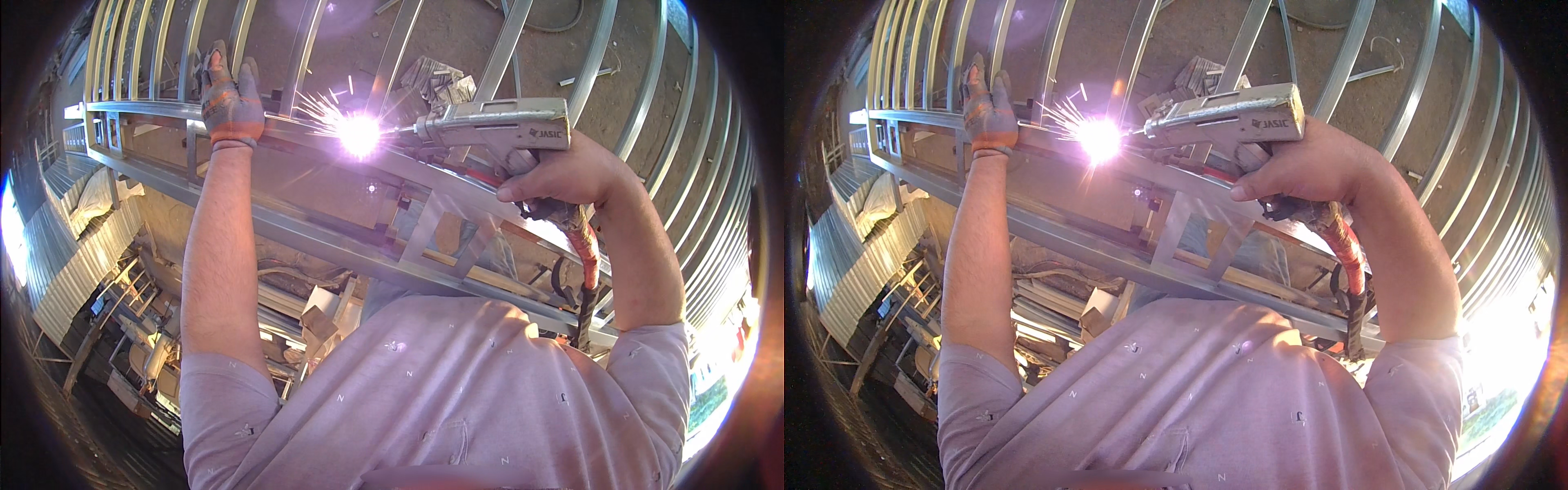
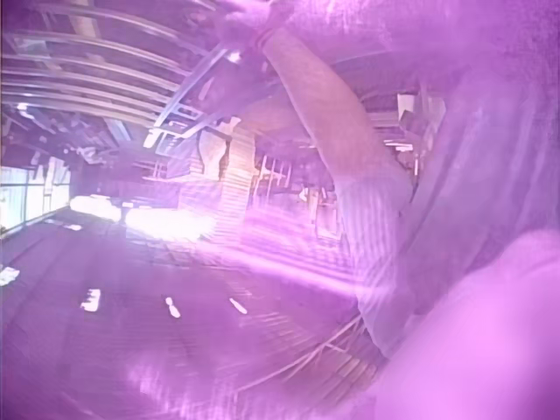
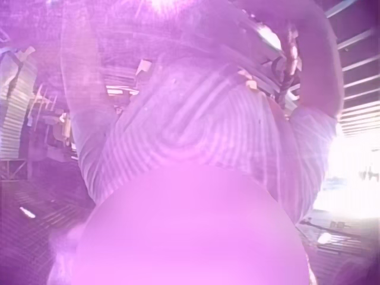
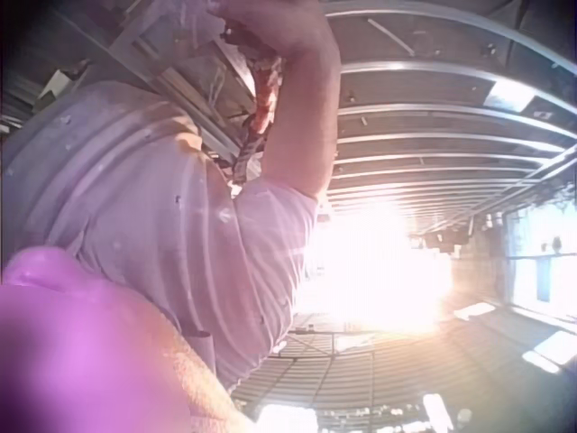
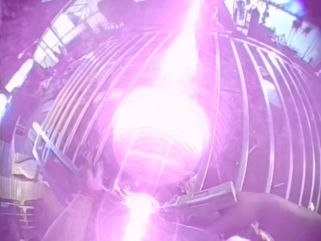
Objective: The person welds a metal frame structure using a handheld welding torch. They move along the frame, applying welds to various joints and seams while holding the frame steady with their other hand.
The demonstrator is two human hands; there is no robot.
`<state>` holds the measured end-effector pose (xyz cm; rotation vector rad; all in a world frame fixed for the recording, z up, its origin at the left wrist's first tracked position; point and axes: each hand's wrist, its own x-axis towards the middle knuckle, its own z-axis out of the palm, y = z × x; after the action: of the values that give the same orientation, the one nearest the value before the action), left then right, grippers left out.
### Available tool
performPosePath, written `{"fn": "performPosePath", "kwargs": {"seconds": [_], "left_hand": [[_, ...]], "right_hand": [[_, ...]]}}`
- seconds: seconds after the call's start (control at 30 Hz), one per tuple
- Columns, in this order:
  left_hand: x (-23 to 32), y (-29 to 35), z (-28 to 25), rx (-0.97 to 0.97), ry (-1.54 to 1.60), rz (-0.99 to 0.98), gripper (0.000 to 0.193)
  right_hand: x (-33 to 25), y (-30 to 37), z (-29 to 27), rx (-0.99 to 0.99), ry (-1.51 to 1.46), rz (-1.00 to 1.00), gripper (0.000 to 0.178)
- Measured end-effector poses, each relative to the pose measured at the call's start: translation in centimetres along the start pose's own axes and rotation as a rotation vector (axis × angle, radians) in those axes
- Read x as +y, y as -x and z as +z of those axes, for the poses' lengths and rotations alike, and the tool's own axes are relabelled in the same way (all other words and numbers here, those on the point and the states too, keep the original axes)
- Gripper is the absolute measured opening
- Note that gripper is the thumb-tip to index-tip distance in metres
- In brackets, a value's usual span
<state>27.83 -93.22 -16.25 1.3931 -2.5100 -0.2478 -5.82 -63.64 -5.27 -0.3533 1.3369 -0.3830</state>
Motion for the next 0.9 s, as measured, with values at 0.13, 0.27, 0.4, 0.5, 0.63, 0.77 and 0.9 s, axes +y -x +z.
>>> {"fn": "performPosePath", "kwargs": {"seconds": [0.13,0.27,0.4,0.5,0.63,0.77,0.9], "left_hand": [[0.1,-0.1,-0.1,0.002,0.033,0.023,0.057],[0.2,-0.1,-0.1,0.021,-0.003,0.053,0.057],[0.4,-0.1,-0.2,0.004,-0.011,0.01,0.057],[0.5,-0.2,-0.3,0.02,-0.006,0.043,0.058],[0.6,0.0,-0.4,0.001,-0.052,0.004,0.059],[0.6,-0.1,-0.3,0.014,-0.046,0.02,0.059],[0.6,-0.1,-0.3,0.01,-0.033,0.015,0.059]], "right_hand": [[0.2,0.2,-0.1,0.013,-0.027,0.021,0.055],[0.4,-0.1,-0.3,0.014,0.016,-0.038,0.054],[0.7,-0.1,-0.6,0.02,-0.004,0.035,0.053],[0.7,0.0,-0.6,0.014,-0.007,0.005,0.053],[0.7,0.2,-0.8,0.025,0.028,-0.019,0.053],[1.0,0.1,-0.9,0.017,0.009,-0.032,0.054],[1.2,0.0,-1.1,0.011,-0.006,-0.044,0.055]]}}
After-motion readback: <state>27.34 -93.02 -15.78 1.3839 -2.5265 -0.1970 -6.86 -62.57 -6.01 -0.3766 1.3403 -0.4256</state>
